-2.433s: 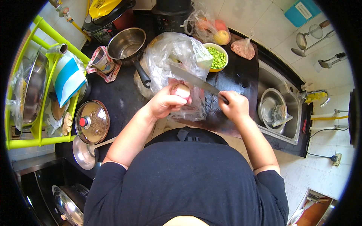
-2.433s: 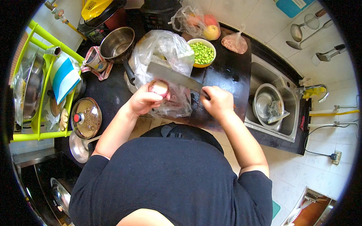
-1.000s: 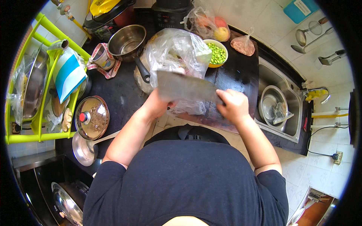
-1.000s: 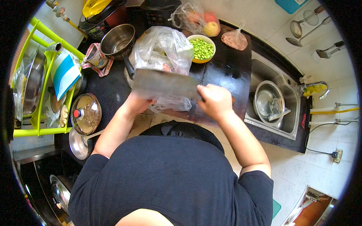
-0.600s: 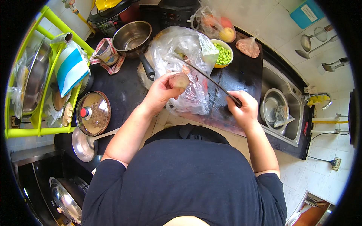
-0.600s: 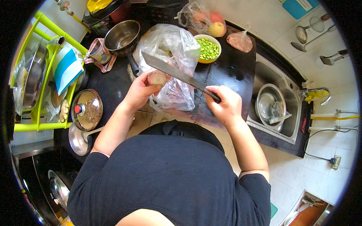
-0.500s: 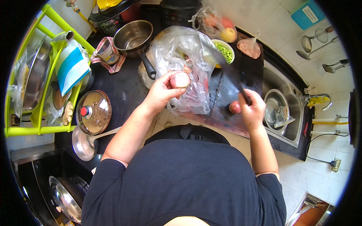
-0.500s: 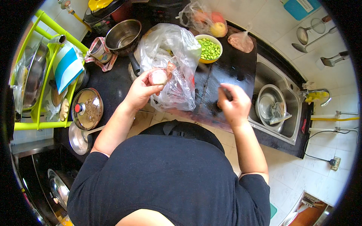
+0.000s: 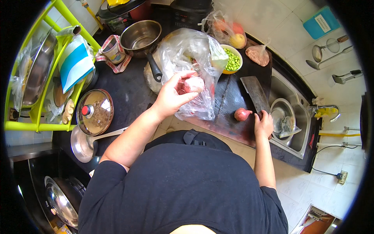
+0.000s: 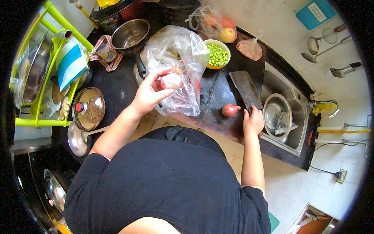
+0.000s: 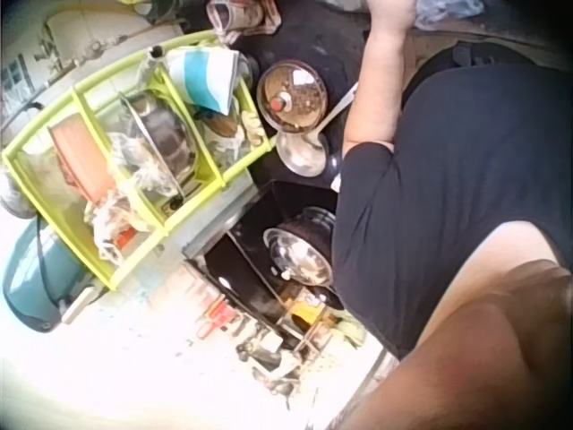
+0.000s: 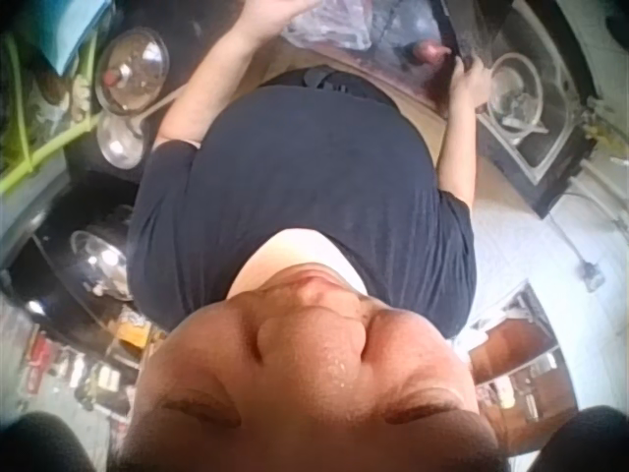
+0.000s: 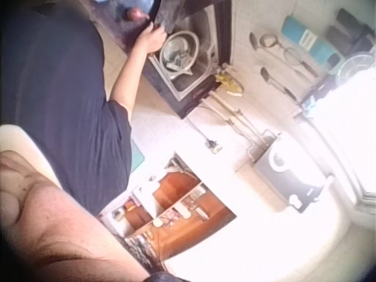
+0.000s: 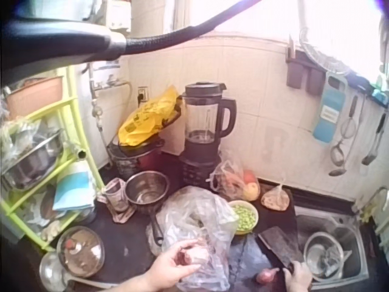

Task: The person peels the skin off two red onions using a knife and their hands, discarding the peels into a plastic bag. They then wash the onions in a sink and chop them into small pieces on a cutting board, placing the diced onions into a bowl containing edamame.

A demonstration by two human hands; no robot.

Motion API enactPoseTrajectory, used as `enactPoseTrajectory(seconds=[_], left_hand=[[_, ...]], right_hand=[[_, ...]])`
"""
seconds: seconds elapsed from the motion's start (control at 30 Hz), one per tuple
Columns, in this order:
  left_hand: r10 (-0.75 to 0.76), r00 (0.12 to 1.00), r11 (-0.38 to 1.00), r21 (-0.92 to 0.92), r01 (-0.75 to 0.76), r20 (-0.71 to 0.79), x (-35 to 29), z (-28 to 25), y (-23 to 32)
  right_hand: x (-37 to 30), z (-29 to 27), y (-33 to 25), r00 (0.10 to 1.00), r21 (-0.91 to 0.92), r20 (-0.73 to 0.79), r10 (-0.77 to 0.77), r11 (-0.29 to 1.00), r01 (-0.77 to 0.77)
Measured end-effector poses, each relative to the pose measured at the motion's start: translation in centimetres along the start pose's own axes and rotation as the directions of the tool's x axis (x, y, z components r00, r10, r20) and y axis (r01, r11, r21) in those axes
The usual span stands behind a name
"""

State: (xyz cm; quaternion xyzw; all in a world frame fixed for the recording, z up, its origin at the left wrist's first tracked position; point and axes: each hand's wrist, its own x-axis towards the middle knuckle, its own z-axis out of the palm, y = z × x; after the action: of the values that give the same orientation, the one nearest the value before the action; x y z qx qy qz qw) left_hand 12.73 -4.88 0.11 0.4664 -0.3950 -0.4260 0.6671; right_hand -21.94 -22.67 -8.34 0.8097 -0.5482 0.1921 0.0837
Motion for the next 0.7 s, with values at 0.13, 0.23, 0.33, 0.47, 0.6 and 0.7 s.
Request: enactPoseTrajectory(seconds=[0.13,0.23,0.33,0.47,0.6,0.7], left_hand=[[0.039,0.999,0.995,0.098,-0.036,-0.032,0.0,1.1,0.8],[0.100,0.994,0.976,0.198,-0.091,-0.035,0.0,2.0,0.8],[0.101,0.993,0.922,0.381,-0.071,-0.060,-0.1,2.2,0.5],[0.171,0.982,0.833,0.544,-0.103,-0.076,-0.1,2.7,1.3],[0.245,0.966,0.765,0.629,-0.140,-0.083,-0.2,2.2,1.5],[0.356,0.934,0.685,0.689,-0.236,-0.034,-0.6,1.7,1.5]], right_hand=[[0.7,-0.6,-0.5,0.994,-0.082,0.084,-0.075,0.993,0.082],[3.3,-3.9,-4.5,0.963,0.230,-0.127,-0.238,0.937,0.262],[5.0,-9.1,-13.1,0.888,0.596,-0.153,-0.434,0.677,0.433],[5.9,-10.7,-19.5,0.765,0.664,-0.208,-0.609,0.487,0.568],[6.2,-9.9,-21.4,0.711,0.594,-0.114,-0.694,0.526,0.609],[6.2,-9.7,-22.0,0.679,0.565,-0.104,-0.727,0.518,0.642]])
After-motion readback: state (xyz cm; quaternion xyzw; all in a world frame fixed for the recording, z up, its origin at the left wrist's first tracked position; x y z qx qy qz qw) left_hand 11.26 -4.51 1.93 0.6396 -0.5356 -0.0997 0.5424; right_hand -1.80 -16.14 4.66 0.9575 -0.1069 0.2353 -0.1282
